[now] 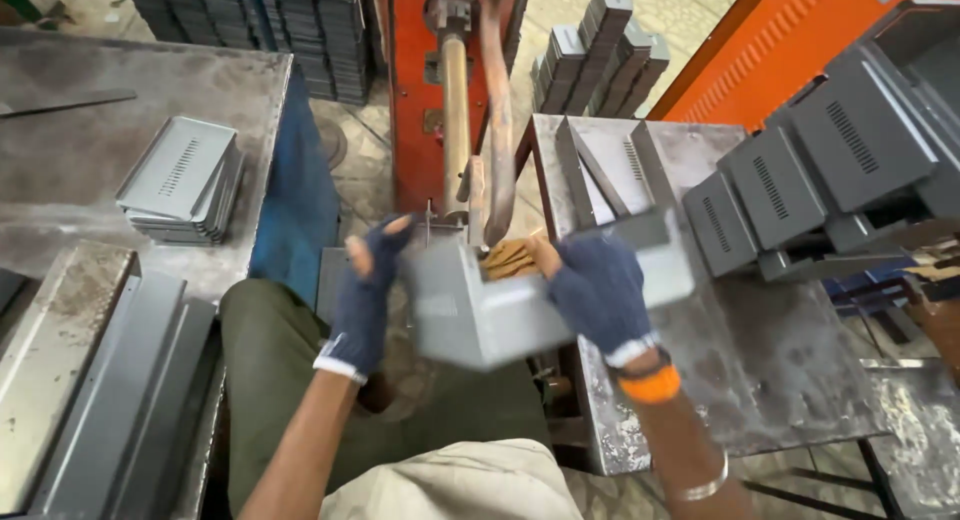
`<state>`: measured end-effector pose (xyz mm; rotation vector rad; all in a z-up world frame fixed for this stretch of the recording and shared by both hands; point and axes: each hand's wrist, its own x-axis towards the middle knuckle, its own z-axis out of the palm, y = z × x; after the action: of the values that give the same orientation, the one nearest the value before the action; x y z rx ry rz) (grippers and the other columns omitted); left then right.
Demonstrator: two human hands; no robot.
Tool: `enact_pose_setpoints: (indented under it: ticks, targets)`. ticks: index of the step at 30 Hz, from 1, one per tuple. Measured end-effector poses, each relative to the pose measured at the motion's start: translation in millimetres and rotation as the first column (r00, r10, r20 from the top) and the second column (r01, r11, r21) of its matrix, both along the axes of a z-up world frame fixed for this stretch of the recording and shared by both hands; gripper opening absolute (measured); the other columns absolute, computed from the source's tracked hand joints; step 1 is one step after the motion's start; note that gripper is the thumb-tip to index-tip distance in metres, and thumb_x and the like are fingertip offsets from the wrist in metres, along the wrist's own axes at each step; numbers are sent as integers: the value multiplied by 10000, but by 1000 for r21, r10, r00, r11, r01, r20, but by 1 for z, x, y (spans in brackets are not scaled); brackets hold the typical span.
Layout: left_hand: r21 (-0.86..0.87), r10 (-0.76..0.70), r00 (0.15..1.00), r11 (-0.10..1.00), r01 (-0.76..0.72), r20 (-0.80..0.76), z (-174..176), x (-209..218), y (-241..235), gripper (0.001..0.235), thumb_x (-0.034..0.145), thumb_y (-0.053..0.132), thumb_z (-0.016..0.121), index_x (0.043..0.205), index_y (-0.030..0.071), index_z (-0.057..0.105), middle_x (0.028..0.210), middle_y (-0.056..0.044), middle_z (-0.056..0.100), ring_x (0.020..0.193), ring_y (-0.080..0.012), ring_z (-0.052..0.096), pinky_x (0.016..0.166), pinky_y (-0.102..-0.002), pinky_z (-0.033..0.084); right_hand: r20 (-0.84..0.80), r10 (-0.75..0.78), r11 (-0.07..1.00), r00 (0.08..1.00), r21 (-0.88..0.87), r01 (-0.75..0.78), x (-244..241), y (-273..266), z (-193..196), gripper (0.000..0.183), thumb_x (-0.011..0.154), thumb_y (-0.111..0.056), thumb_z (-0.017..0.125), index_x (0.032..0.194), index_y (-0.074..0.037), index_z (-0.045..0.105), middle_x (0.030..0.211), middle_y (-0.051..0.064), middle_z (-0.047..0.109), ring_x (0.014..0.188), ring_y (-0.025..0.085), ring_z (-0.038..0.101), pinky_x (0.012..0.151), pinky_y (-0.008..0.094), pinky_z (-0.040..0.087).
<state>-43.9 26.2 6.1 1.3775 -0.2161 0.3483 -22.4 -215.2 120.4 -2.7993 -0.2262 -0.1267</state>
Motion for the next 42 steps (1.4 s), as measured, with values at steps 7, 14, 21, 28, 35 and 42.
enact_pose_setpoints:
  ticks: [7, 14, 21, 28, 35, 42]
  targets:
    - [-84, 175, 741, 951, -299, -648, -218, -21, -14, 447, 978, 603, 458, 815, 286, 728, 859, 77, 712, 744, -197, 669, 821, -403, 544, -16, -8, 774, 1000, 633, 16, -30, -24, -32, 516, 999, -343, 629, 561, -72, 612, 466, 85, 491, 551, 130, 471, 544, 277, 456]
    - [-238, 108, 753, 911, -336, -649, -76, -16, -60, 488, 828, 301, 878, 487, 83, 604, 458, -56, 548, 360, -135, 436, 398, -259, 344, -61, -189, 615, 980, 771, 166, -20, -35, -69, 370, 1006, -302, 604, 729, -56, 599, 537, 78, 512, 521, 155, 490, 499, 304, 458]
    - [-273, 91, 725, 888, -369, -683, -50, -19, -72, 434, 824, 301, 861, 559, 54, 622, 528, -57, 608, 412, -139, 495, 417, -257, 393, -155, -340, 442, 928, 844, 303, -31, -70, -117, 270, 1011, -270, 584, 864, -44, 590, 593, 73, 528, 496, 175, 505, 464, 325, 460]
    - [-218, 184, 773, 897, -384, -607, -26, -33, -81, 237, 851, 160, 667, 857, -67, 736, 696, -102, 632, 596, -171, 507, 559, -298, 423, -84, -515, 460, 853, 813, 358, -140, -89, -159, 104, 975, -164, 596, 943, -65, 584, 688, 39, 555, 528, 173, 519, 488, 334, 474]
    - [-313, 135, 769, 859, -406, -625, -23, -35, -90, 414, 847, 113, 590, 1195, -51, 742, 943, -189, 756, 778, -217, 631, 707, -286, 491, 528, -83, 421, 845, 787, -451, -194, 2, -95, 226, 822, -162, 777, 967, -24, 671, 828, 53, 748, 650, 103, 755, 597, 238, 680]
    - [-267, 206, 741, 844, -465, -639, -28, -43, -102, 332, 940, 216, 650, 771, -64, 706, 668, -89, 608, 595, -157, 486, 543, -313, 414, 432, -127, 749, 893, 632, -199, -170, 34, -71, 154, 763, -20, 731, 902, -29, 663, 717, 42, 647, 557, 171, 561, 550, 298, 491]
